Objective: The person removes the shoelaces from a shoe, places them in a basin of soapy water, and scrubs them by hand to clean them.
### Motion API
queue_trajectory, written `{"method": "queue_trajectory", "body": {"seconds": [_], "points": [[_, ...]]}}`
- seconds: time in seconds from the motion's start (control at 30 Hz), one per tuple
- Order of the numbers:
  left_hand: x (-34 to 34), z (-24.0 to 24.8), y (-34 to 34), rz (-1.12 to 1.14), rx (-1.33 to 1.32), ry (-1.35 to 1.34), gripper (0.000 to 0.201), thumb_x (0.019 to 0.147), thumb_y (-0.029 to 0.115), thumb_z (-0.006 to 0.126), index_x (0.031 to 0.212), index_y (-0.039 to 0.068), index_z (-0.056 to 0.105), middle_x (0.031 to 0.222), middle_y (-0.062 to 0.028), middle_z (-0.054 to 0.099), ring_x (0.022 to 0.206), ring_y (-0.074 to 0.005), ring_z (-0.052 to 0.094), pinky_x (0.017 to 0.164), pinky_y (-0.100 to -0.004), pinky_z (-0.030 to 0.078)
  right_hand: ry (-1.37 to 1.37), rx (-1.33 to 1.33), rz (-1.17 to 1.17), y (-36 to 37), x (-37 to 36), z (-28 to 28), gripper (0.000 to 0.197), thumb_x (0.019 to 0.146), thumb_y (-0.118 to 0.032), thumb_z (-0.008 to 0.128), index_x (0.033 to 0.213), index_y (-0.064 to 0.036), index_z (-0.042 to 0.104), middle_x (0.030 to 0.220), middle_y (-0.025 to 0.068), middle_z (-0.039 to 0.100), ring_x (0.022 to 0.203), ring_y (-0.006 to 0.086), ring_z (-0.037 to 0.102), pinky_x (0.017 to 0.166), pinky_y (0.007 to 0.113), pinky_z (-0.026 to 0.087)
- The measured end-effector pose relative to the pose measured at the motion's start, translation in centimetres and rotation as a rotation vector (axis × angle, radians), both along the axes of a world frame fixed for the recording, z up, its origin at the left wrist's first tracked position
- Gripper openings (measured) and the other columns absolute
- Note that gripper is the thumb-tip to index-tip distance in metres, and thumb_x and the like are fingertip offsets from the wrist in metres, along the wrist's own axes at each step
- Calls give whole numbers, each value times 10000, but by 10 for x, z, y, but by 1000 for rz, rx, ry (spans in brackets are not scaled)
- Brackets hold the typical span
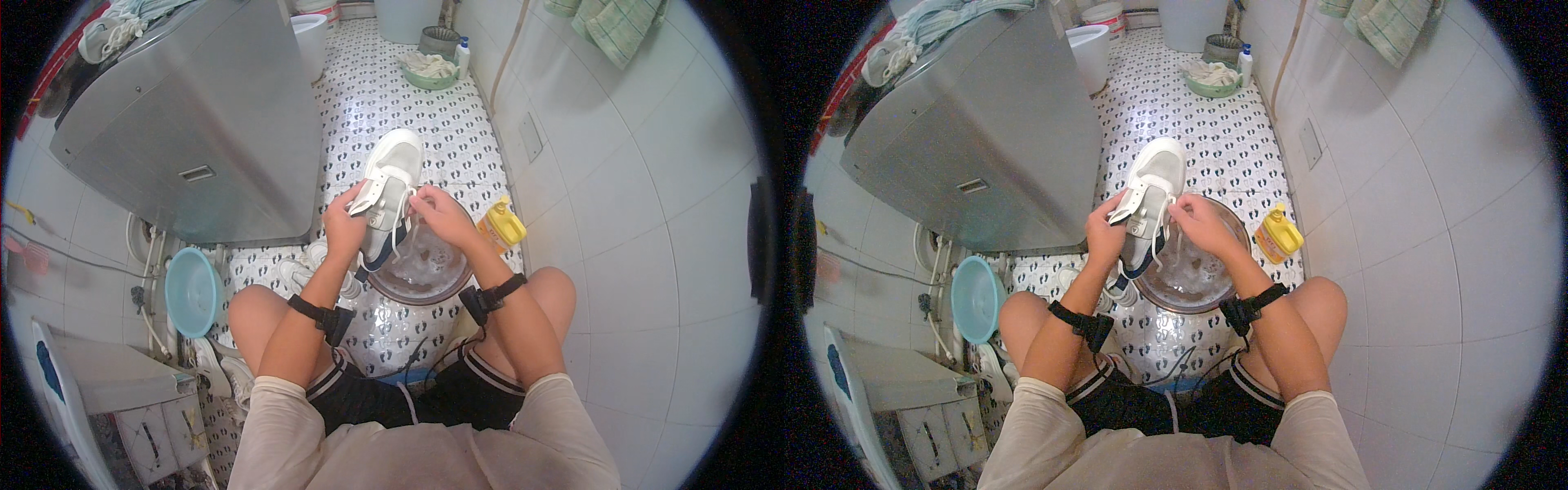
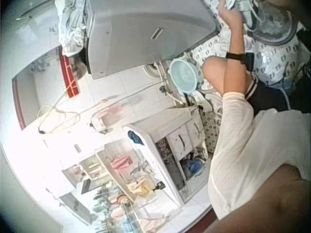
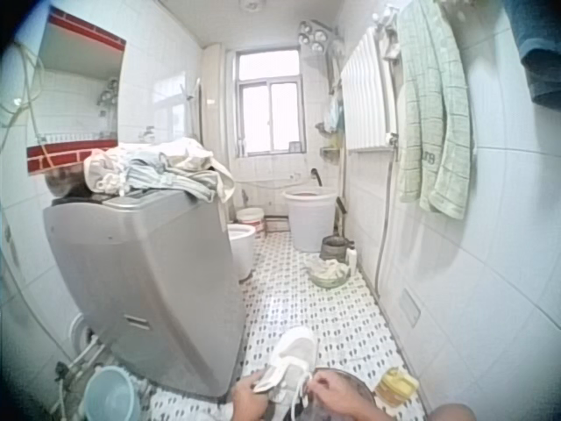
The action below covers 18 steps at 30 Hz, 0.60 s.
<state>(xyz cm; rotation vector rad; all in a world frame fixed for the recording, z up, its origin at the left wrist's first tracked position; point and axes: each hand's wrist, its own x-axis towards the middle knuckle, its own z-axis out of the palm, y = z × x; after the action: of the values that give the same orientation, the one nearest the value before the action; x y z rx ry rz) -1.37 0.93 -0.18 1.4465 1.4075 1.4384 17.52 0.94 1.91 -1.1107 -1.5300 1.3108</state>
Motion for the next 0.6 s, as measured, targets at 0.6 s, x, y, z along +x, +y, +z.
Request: {"method": "queue_trajectory", "body": {"seconds": [0.6], "points": [[4, 9, -4, -24, 31, 29, 497, 623, -114, 471, 1067, 63, 608, 945, -167, 632, 846, -213, 613, 763, -268, 443, -24, 57, -20, 6, 4, -10, 192, 865, -198, 501, 768, -33, 520, 679, 6, 515, 650, 70, 493, 598, 225, 417]]}}
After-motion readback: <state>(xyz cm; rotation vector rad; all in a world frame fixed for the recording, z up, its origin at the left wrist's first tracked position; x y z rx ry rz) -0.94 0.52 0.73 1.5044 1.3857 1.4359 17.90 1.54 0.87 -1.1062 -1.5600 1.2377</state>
